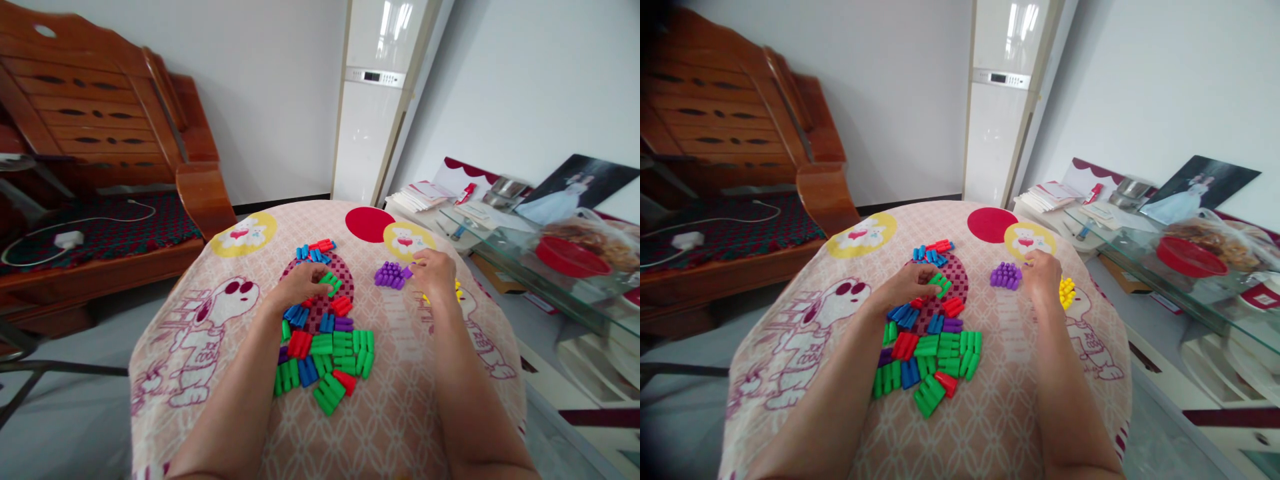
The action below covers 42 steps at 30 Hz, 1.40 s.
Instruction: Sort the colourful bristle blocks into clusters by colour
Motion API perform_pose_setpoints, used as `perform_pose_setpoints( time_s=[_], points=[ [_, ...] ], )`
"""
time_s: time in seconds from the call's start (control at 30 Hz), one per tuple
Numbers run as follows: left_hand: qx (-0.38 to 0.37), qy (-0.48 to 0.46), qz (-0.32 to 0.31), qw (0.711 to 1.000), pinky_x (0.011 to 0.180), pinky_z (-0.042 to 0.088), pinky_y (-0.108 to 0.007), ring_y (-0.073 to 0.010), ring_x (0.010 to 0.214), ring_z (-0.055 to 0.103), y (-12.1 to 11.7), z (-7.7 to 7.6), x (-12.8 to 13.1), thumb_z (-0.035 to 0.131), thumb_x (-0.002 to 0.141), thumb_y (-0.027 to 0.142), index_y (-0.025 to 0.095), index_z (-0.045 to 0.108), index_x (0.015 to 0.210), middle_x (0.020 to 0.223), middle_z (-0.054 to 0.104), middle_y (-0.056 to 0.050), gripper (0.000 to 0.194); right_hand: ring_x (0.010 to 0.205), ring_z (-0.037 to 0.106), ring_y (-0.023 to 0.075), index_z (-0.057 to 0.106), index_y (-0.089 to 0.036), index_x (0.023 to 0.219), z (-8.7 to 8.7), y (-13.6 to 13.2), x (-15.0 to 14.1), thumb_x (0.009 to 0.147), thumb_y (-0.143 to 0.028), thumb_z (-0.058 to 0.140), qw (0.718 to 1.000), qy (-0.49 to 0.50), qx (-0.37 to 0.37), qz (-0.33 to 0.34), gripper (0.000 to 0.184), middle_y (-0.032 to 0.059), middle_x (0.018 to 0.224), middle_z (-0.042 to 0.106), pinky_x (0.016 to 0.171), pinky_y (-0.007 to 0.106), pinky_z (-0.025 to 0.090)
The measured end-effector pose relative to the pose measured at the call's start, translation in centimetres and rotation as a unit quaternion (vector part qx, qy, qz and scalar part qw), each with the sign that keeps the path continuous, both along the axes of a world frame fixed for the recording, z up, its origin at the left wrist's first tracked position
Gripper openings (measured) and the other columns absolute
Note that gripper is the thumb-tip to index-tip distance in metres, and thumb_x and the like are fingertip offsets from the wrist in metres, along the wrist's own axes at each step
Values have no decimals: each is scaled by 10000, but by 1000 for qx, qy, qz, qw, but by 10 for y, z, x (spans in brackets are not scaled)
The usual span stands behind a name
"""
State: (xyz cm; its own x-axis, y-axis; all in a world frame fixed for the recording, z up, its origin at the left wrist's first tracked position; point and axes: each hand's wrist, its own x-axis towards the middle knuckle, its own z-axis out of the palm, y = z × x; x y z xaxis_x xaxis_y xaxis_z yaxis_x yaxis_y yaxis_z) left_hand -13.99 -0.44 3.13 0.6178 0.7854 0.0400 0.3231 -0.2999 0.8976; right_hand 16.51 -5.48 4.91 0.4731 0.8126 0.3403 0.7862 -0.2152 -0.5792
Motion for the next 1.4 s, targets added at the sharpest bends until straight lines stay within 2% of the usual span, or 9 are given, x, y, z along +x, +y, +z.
perform_pose_setpoints(
  time_s=[0.13,0.4,0.57,0.67,0.8,0.93,1.2,1.33,1.4],
  points=[
    [30,22,16,999,580,394,-229,-110,603,515,1,-1,1,628,716,383,149,624,778,643,544,38,242,914,687,266,734,-137,944,-5,-1,8,685,-164,620,981,-152,-111,-51,284,131,905,747,787,306,479],
    [51,40,22,998,584,428,-238,-133,635,550,4,-7,2,611,729,350,161,610,829,665,576,23,214,950,667,241,736,-139,940,-10,3,-7,769,-133,551,966,-173,-189,-17,252,139,958,739,757,267,438],
    [51,27,13,998,640,483,-256,-156,714,609,7,-11,5,632,718,342,174,588,793,720,627,7,190,899,667,230,737,-129,866,3,-1,-25,853,-201,509,978,-165,-129,-10,239,151,918,736,738,273,439],
    [29,2,15,999,652,502,-267,-167,732,635,4,-10,8,654,711,347,170,592,823,737,640,1,218,803,671,201,730,-139,848,5,-3,-45,860,-262,535,989,-67,-67,113,231,100,814,731,702,262,460],
    [-9,-36,15,999,617,505,-273,-163,659,645,-1,-4,10,652,738,342,166,599,1004,678,628,16,323,759,669,167,709,-154,1023,-2,-6,-78,803,-304,644,950,60,-22,306,274,64,864,731,692,250,494],
    [-56,-66,-3,996,599,501,-266,-155,616,643,-5,2,10,671,738,326,166,588,1066,648,632,22,374,785,662,155,684,-165,1129,-11,-8,-103,845,-261,592,920,81,-5,383,313,70,954,729,712,250,497],
    [-70,-98,3,993,640,528,-288,-174,688,672,-4,0,8,709,692,294,159,600,1088,765,699,-23,432,633,625,145,731,-157,900,-10,-6,-88,775,-173,572,923,115,-69,361,203,12,700,698,546,208,418],
    [-28,-90,57,994,664,536,-289,-187,734,688,0,4,-5,681,712,336,141,640,1020,810,716,-51,367,674,617,157,724,-148,726,1,-5,-51,702,-121,598,951,-36,-103,288,131,39,677,692,579,217,385],
    [-4,-76,91,993,661,535,-291,-192,723,688,4,5,-16,657,717,349,139,649,1008,776,715,-45,358,665,600,155,702,-141,638,4,-5,-36,666,-85,583,945,-139,-149,257,134,50,648,675,578,226,348]
  ],
)
